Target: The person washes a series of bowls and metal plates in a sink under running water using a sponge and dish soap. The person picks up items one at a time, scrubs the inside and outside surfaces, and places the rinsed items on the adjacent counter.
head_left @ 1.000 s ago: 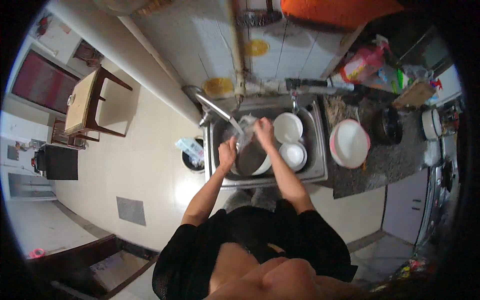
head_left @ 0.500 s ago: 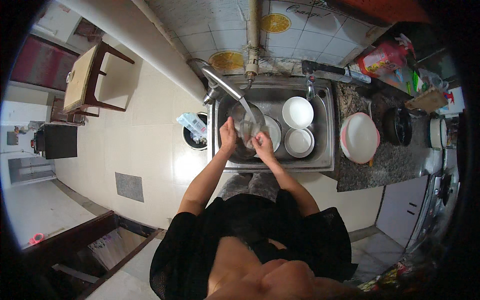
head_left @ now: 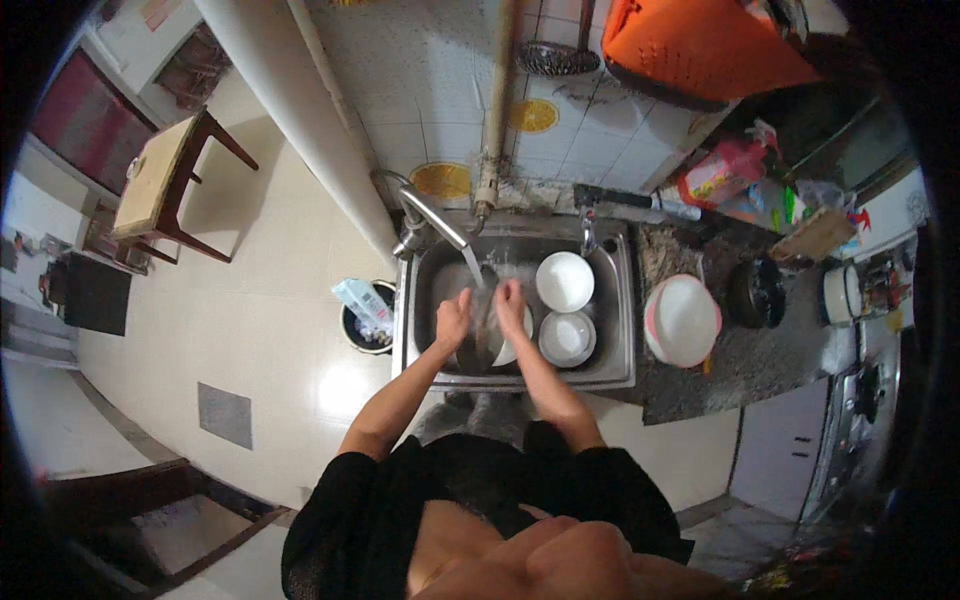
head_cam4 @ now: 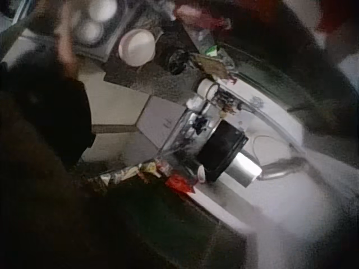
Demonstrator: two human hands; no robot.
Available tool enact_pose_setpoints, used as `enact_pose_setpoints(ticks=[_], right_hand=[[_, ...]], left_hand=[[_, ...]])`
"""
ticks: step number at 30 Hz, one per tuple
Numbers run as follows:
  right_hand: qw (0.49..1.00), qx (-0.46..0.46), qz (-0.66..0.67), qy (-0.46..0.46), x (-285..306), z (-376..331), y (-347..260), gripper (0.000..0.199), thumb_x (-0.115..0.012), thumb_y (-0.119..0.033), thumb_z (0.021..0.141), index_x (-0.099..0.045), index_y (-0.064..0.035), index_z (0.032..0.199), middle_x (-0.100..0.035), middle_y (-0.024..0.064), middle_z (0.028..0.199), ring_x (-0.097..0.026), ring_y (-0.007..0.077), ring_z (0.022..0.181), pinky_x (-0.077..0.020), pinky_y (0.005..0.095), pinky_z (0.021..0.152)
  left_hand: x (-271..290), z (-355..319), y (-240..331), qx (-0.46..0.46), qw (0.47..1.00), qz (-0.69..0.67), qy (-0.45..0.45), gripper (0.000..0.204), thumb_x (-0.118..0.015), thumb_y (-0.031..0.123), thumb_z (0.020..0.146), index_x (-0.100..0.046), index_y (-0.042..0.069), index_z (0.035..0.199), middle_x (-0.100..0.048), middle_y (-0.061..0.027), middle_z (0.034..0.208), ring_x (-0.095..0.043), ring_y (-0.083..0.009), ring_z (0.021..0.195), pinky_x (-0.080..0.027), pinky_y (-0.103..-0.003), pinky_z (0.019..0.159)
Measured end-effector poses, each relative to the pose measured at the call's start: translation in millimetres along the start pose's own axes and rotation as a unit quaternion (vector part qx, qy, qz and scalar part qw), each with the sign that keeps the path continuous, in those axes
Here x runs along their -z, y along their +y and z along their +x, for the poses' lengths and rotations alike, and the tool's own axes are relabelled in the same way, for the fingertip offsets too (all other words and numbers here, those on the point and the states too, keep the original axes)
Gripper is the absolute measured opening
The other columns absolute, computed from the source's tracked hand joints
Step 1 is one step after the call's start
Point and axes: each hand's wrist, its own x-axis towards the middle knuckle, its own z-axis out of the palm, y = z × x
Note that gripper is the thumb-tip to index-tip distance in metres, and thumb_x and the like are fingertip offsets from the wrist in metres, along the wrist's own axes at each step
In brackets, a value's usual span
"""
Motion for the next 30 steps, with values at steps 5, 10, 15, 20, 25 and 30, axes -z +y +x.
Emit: enact_pose_setpoints(ticks=[5, 10, 15, 20, 25, 30], right_hand=[[0.994, 0.076, -0.071, 0.01, -3, -45, -35, 0.02, -0.05, -0.019, 0.075, -0.045, -0.0013, 0.083, -0.048, 0.0178, 0.078, -0.047, 0.0334, 0.072, -0.0376, 0.0416, 0.063], [0.983, 0.147, -0.105, -0.024, 7, -40, -28, 0.017, -0.049, -0.017, 0.076, -0.046, -0.0013, 0.083, -0.047, 0.0156, 0.081, -0.047, 0.0296, 0.076, -0.0372, 0.0374, 0.066], [0.953, 0.164, -0.254, 0.001, 19, -45, 25, 0.012, -0.052, -0.015, 0.072, -0.048, -0.0044, 0.077, -0.051, 0.0132, 0.077, -0.048, 0.0316, 0.072, -0.0379, 0.041, 0.065], [0.92, 0.078, -0.333, -0.192, 31, -39, 57, 0.021, -0.05, -0.012, 0.073, -0.05, -0.0017, 0.09, -0.049, 0.0183, 0.09, -0.046, 0.0364, 0.084, -0.0379, 0.0408, 0.072], [0.856, 0.056, -0.473, -0.2, -14, -41, 168, 0.055, -0.064, -0.029, 0.062, -0.043, -0.0008, 0.104, -0.048, 0.0158, 0.1, -0.045, 0.0319, 0.093, -0.0371, 0.0376, 0.078], [0.814, -0.076, -0.48, -0.318, -6, -26, 95, 0.048, -0.062, -0.013, 0.063, -0.043, 0.0032, 0.104, -0.047, 0.0152, 0.105, -0.044, 0.0279, 0.1, -0.0368, 0.0323, 0.081]], left_hand=[[-4, 16, -7, -0.018, 0.998, -0.047, 0.033, 0.052, -0.039, 0.041, 0.082, -0.051, -0.005, 0.063, -0.047, -0.0231, 0.054, -0.048, -0.0353, 0.053, -0.038, -0.04, 0.055], [-6, 19, 0, 0.039, 0.984, -0.16, 0.061, 0.049, -0.044, 0.04, 0.081, -0.049, -0.003, 0.058, -0.045, -0.0072, 0.047, -0.042, -0.0154, 0.044, -0.036, -0.032, 0.045], [18, 15, -6, 0.091, 0.956, -0.269, 0.068, 0.047, -0.041, 0.04, 0.083, -0.041, 0.005, 0.053, -0.033, 0.0049, 0.051, -0.028, -0.0064, 0.047, -0.024, -0.025, 0.04], [43, 4, -6, 0.066, 0.95, -0.298, 0.072, 0.043, -0.038, 0.041, 0.084, -0.043, 0.009, 0.056, -0.03, 0.0058, 0.049, -0.026, -0.0044, 0.045, -0.02, -0.024, 0.039], [37, 9, -26, 0.02, 0.971, -0.233, 0.053, 0.039, -0.038, 0.032, 0.087, -0.038, 0.003, 0.061, -0.031, 0.0054, 0.057, -0.029, -0.0064, 0.054, -0.028, -0.024, 0.047], [45, -1, -16, 0.073, 0.95, -0.303, 0.018, 0.039, -0.036, 0.035, 0.087, -0.047, 0.006, 0.064, -0.039, 0.0067, 0.059, -0.032, -0.0032, 0.055, -0.028, -0.02, 0.047]])
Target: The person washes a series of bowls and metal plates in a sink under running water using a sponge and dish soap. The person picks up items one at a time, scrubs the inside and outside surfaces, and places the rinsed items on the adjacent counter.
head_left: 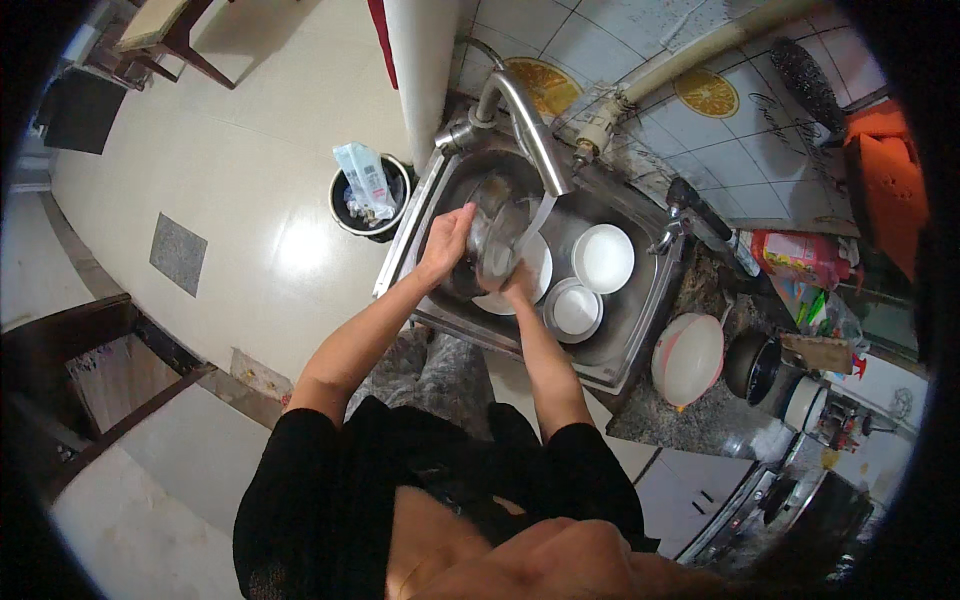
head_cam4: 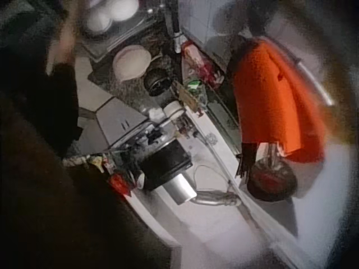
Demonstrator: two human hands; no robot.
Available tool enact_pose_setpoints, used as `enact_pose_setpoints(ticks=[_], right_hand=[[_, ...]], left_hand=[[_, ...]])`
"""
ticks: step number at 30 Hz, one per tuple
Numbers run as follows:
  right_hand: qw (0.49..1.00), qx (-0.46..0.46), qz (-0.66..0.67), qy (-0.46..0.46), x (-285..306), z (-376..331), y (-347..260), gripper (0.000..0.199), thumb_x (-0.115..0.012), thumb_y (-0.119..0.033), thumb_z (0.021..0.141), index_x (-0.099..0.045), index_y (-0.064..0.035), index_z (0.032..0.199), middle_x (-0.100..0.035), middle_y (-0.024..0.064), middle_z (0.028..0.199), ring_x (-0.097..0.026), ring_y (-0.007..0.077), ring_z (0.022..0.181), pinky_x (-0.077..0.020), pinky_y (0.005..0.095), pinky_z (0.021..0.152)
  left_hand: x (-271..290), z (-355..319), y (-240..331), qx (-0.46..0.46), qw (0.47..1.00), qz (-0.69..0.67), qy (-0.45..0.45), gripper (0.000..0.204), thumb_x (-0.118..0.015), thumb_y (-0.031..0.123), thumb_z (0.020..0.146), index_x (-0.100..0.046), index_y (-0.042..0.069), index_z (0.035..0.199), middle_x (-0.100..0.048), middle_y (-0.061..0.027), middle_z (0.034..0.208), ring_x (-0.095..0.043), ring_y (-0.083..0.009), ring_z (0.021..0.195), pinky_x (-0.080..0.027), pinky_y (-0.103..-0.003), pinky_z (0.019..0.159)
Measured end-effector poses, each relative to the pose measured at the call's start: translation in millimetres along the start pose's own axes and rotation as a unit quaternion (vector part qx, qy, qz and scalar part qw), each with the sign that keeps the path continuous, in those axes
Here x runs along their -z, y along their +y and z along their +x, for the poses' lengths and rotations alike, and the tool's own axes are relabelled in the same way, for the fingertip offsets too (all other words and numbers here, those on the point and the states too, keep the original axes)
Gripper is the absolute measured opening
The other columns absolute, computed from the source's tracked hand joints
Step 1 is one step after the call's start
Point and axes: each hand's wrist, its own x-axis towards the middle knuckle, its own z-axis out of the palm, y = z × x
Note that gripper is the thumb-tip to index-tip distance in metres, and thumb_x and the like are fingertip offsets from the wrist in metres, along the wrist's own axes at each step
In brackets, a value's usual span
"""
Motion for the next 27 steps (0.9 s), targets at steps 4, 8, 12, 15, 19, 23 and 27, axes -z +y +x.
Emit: enact_pose_setpoints(ticks=[4, 8, 12, 15, 19, 23, 27], right_hand=[[0.938, 0.113, 0.318, 0.083, 18, -21, 37, 0.028, -0.058, -0.004, 0.064, -0.046, -0.0005, 0.088, -0.05, 0.0127, 0.089, -0.049, 0.0268, 0.084, -0.0387, 0.033, 0.075], [0.878, 0.176, 0.411, 0.173, 99, -114, -37, 0.022, -0.057, 0.001, 0.066, -0.044, -0.0035, 0.083, -0.046, 0.009, 0.089, -0.045, 0.0212, 0.09, -0.0339, 0.0297, 0.08], [0.832, 0.315, 0.35, 0.294, 99, -123, -98, 0.02, -0.058, -0.006, 0.069, -0.045, -0.0049, 0.085, -0.047, 0.0124, 0.097, -0.042, 0.0303, 0.095, -0.0304, 0.0378, 0.084], [0.862, 0.303, 0.179, 0.364, 111, -83, -110, 0.018, -0.053, -0.016, 0.074, -0.048, -0.0058, 0.088, -0.049, 0.0147, 0.098, -0.042, 0.0326, 0.097, -0.0301, 0.0406, 0.083], [0.93, 0.139, 0.312, 0.135, 117, -2, -72, 0.032, -0.039, -0.031, 0.082, -0.049, -0.0032, 0.096, -0.05, 0.0158, 0.101, -0.042, 0.0313, 0.101, -0.0296, 0.0378, 0.086], [0.919, 0.023, 0.346, 0.188, 58, 25, -4, 0.043, -0.034, -0.034, 0.083, -0.042, -0.0008, 0.109, -0.044, 0.0187, 0.112, -0.039, 0.0329, 0.104, -0.0285, 0.0377, 0.088], [0.888, 0.041, 0.351, 0.294, 33, -41, -20, 0.034, -0.038, -0.022, 0.083, -0.037, 0.002, 0.108, -0.04, 0.0179, 0.109, -0.04, 0.0286, 0.1, -0.0308, 0.0347, 0.085]], left_hand=[[-15, 7, -31, -0.02, 1.0, 0.009, -0.022, 0.039, -0.038, 0.034, 0.086, -0.047, 0.006, 0.062, -0.037, 0.0068, 0.055, -0.03, -0.0028, 0.051, -0.025, -0.021, 0.043], [-27, 4, -27, -0.022, 0.995, 0.099, -0.007, 0.043, -0.037, 0.032, 0.087, -0.046, -0.002, 0.063, -0.039, 0.0021, 0.055, -0.033, -0.0073, 0.057, -0.033, -0.026, 0.049], [-36, -6, -39, 0.018, 0.995, -0.094, 0.027, 0.044, -0.038, 0.034, 0.086, -0.051, -0.002, 0.064, -0.042, 0.0012, 0.053, -0.036, -0.0057, 0.053, -0.031, -0.027, 0.043], [-25, 1, -63, -0.099, 0.988, 0.114, -0.009, 0.047, -0.035, 0.034, 0.087, -0.051, -0.005, 0.065, -0.042, -0.0035, 0.048, -0.037, -0.0072, 0.05, -0.032, -0.03, 0.042], [-25, -2, -49, -0.041, 0.981, 0.184, 0.041, 0.05, -0.031, 0.033, 0.088, -0.042, -0.004, 0.056, -0.031, -0.0067, 0.042, -0.031, -0.0097, 0.045, -0.029, -0.033, 0.04], [-26, -2, -52, -0.035, 0.986, 0.146, 0.072, 0.05, -0.033, 0.033, 0.087, -0.043, -0.006, 0.058, -0.033, -0.0166, 0.047, -0.032, -0.0207, 0.044, -0.032, -0.037, 0.045], [-18, 4, -65, -0.043, 0.988, 0.128, 0.073, 0.05, -0.034, 0.034, 0.087, -0.042, -0.006, 0.058, -0.032, -0.015, 0.048, -0.029, -0.0166, 0.047, -0.032, -0.036, 0.045]])
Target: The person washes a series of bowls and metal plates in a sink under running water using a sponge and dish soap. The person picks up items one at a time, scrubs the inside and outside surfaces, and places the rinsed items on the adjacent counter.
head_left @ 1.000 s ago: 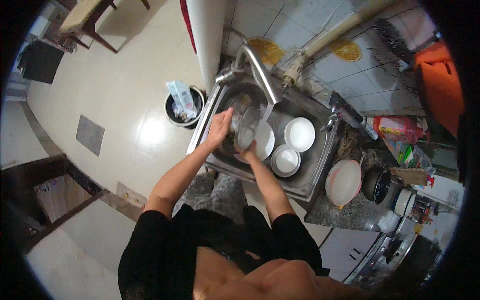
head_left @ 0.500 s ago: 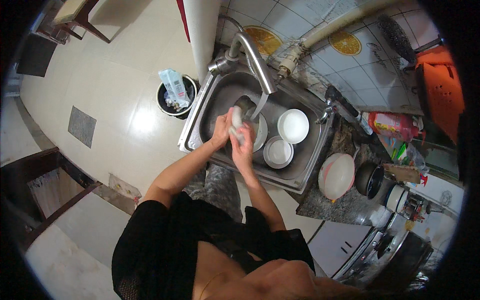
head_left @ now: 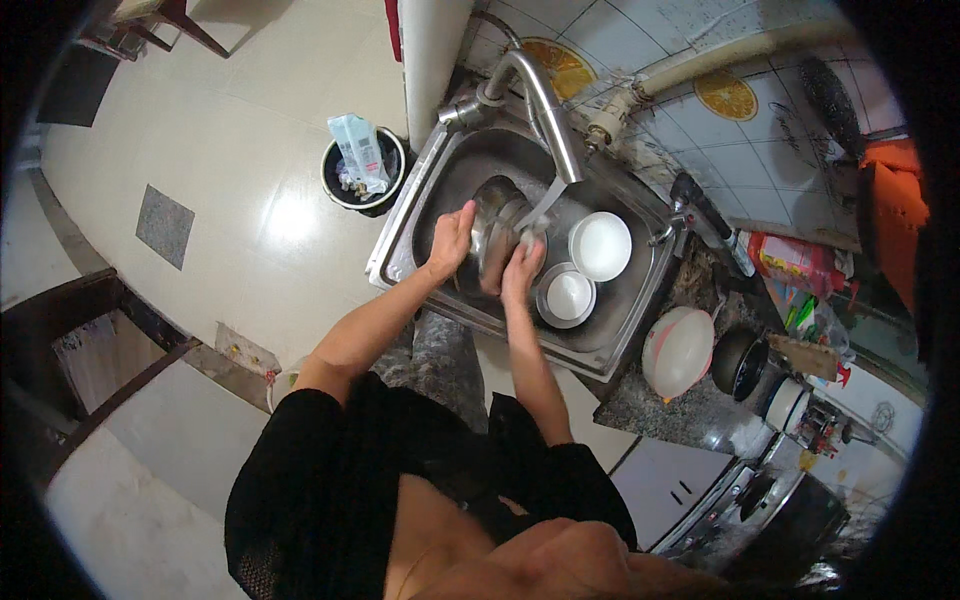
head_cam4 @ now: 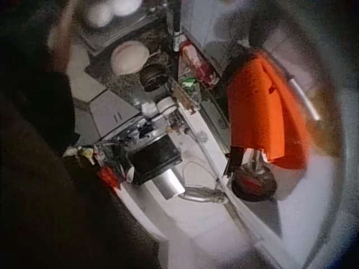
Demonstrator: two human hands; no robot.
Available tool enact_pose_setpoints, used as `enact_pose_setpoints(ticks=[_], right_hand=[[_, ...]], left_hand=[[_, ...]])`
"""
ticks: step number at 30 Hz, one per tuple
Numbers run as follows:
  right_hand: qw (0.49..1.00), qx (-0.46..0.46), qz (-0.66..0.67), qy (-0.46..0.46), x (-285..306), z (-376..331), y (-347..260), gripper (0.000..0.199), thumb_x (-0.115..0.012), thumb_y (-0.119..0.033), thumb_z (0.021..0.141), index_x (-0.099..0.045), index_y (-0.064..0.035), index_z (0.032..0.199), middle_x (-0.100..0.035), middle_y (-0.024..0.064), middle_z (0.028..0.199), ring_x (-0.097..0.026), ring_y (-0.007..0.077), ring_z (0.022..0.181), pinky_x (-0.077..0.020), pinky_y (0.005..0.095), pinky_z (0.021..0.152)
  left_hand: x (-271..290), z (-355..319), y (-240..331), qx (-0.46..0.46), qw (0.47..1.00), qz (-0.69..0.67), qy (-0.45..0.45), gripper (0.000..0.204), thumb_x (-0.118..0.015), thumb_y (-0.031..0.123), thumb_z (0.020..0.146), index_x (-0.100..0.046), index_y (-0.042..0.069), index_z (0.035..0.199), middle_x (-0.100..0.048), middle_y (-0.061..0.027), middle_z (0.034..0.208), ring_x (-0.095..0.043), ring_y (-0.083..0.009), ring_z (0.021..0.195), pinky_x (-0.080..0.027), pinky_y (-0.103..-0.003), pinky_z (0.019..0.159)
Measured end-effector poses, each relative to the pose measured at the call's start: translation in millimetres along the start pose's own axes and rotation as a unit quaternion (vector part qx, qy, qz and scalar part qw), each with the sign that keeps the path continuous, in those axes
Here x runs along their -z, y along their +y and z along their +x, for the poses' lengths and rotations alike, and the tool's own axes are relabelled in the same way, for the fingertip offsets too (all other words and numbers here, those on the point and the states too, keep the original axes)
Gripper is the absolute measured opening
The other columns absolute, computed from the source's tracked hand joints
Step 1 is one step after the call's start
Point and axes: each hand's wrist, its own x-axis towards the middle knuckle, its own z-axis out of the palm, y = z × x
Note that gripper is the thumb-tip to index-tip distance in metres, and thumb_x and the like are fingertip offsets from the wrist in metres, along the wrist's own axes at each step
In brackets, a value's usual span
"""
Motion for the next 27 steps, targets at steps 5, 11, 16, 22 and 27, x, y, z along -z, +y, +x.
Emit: enact_pose_setpoints(ticks=[5, 11, 16, 22, 27], right_hand=[[0.999, 0.005, 0.041, -0.035, 4, -64, -68, 0.028, -0.039, -0.024, 0.084, -0.039, -0.0024, 0.102, -0.039, 0.0135, 0.098, -0.038, 0.0239, 0.094, -0.0315, 0.0353, 0.082], [0.974, 0.165, -0.139, -0.069, -10, -47, -153, 0.029, -0.043, -0.024, 0.08, -0.045, -0.009, 0.105, -0.04, 0.0096, 0.117, -0.034, 0.0293, 0.106, -0.0253, 0.0383, 0.089], [0.995, 0.002, -0.008, -0.099, -13, 33, -88, 0.039, -0.035, -0.034, 0.084, -0.044, -0.0088, 0.112, -0.041, 0.0111, 0.118, -0.034, 0.0274, 0.111, -0.0253, 0.0352, 0.092], [0.984, -0.15, 0.075, -0.065, 15, -2, -24, 0.038, -0.035, -0.025, 0.084, -0.038, -0.0034, 0.115, -0.041, 0.0175, 0.114, -0.039, 0.0299, 0.106, -0.0304, 0.0358, 0.087], [0.986, -0.111, 0.113, -0.054, 16, -59, -24, 0.034, -0.034, -0.021, 0.086, -0.03, -0.0037, 0.116, -0.046, 0.011, 0.095, -0.045, 0.0173, 0.087, -0.0336, 0.0273, 0.078]], left_hand=[[3, 1, 8, 0.028, 0.999, -0.016, -0.001, 0.049, -0.038, 0.035, 0.086, -0.042, -0.001, 0.054, -0.036, 0.0012, 0.047, -0.032, -0.0074, 0.047, -0.029, -0.028, 0.041], [6, 3, -14, -0.051, 0.994, -0.083, -0.051, 0.043, -0.039, 0.033, 0.085, -0.051, -0.004, 0.069, -0.052, -0.0088, 0.056, -0.04, -0.0092, 0.054, -0.037, -0.03, 0.047], [0, 4, -7, 0.118, 0.992, -0.044, -0.014, 0.051, -0.034, 0.034, 0.086, -0.045, -0.007, 0.058, -0.038, -0.0147, 0.047, -0.039, -0.0147, 0.047, -0.033, -0.036, 0.046], [-5, 0, 9, 0.052, 0.998, -0.025, 0.013, 0.049, -0.036, 0.036, 0.085, -0.042, -0.004, 0.058, -0.033, -0.0095, 0.048, -0.029, -0.0141, 0.047, -0.03, -0.033, 0.046], [-11, 8, -4, 0.071, 0.995, -0.076, 0.01, 0.041, -0.04, 0.037, 0.085, -0.045, 0.005, 0.059, -0.035, 0.0031, 0.047, -0.03, -0.0064, 0.041, -0.027, -0.025, 0.039]])
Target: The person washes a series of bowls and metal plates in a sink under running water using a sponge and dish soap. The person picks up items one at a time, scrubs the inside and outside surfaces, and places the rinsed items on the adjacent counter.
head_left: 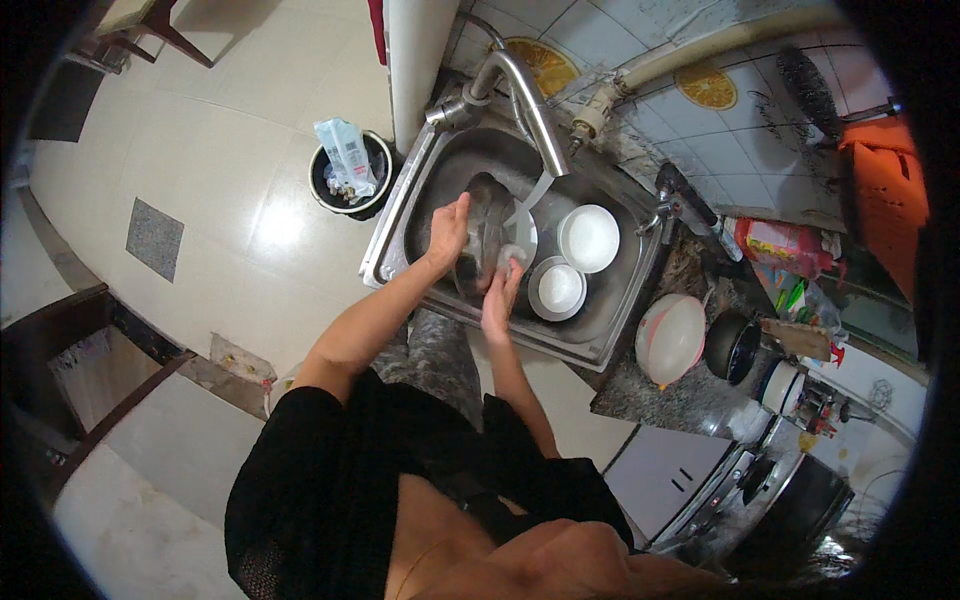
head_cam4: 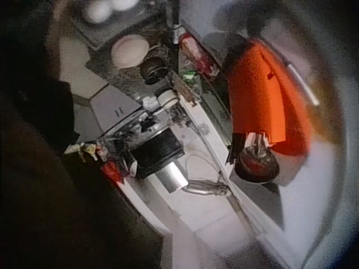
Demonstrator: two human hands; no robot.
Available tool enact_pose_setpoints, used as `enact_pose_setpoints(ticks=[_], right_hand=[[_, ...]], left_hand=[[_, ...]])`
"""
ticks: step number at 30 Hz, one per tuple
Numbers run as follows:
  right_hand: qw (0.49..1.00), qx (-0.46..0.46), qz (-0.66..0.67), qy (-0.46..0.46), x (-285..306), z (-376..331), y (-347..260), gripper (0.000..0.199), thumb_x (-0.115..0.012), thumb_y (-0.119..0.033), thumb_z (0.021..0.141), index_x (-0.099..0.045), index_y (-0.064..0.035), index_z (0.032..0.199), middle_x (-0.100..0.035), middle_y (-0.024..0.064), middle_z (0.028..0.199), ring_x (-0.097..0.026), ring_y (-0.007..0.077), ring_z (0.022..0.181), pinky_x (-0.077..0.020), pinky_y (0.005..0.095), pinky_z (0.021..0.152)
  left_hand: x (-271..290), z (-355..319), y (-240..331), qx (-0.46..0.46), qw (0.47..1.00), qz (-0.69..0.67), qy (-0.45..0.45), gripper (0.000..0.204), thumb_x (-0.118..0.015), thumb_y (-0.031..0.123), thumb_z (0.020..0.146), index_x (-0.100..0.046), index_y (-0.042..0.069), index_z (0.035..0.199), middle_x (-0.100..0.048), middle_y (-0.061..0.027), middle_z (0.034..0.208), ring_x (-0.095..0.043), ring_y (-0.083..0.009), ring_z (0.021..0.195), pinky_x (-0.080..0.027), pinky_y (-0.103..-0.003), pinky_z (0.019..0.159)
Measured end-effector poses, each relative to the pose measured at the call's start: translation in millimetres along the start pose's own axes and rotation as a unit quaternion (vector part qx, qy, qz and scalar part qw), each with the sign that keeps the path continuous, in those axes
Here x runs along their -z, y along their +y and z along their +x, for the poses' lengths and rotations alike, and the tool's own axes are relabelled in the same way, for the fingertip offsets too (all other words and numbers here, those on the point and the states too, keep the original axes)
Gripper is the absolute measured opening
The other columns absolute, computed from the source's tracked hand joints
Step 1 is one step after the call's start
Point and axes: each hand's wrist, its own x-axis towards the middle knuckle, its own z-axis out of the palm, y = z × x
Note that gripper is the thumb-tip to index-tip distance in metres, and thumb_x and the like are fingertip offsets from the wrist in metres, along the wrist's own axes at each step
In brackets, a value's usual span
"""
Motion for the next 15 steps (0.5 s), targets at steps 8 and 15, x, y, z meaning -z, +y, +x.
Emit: enact_pose_setpoints(ticks=[8, 15], right_hand=[[0.956, 0.26, -0.138, -0.016, -26, -23, -99, 0.032, -0.038, -0.018, 0.084, -0.038, -0.0017, 0.112, -0.037, 0.0171, 0.117, -0.033, 0.0334, 0.108, -0.0243, 0.039, 0.091], [0.992, 0.104, 0.005, -0.076, -30, 85, -93, 0.036, -0.032, -0.028, 0.085, -0.048, -0.0048, 0.108, -0.05, 0.0188, 0.102, -0.045, 0.0297, 0.1, -0.0327, 0.0338, 0.085]], left_hand=[[-23, 35, -15, 0.117, 0.97, -0.201, -0.075, 0.042, -0.038, 0.038, 0.085, -0.055, 0.0, 0.086, -0.054, -0.0045, 0.078, -0.046, -0.014, 0.07, -0.039, -0.029, 0.065], [-1, 13, 41, 0.228, 0.943, -0.145, -0.194, 0.043, -0.04, 0.039, 0.084, -0.054, -0.001, 0.091, -0.056, -0.007, 0.084, -0.05, -0.0148, 0.073, -0.039, -0.027, 0.068]])
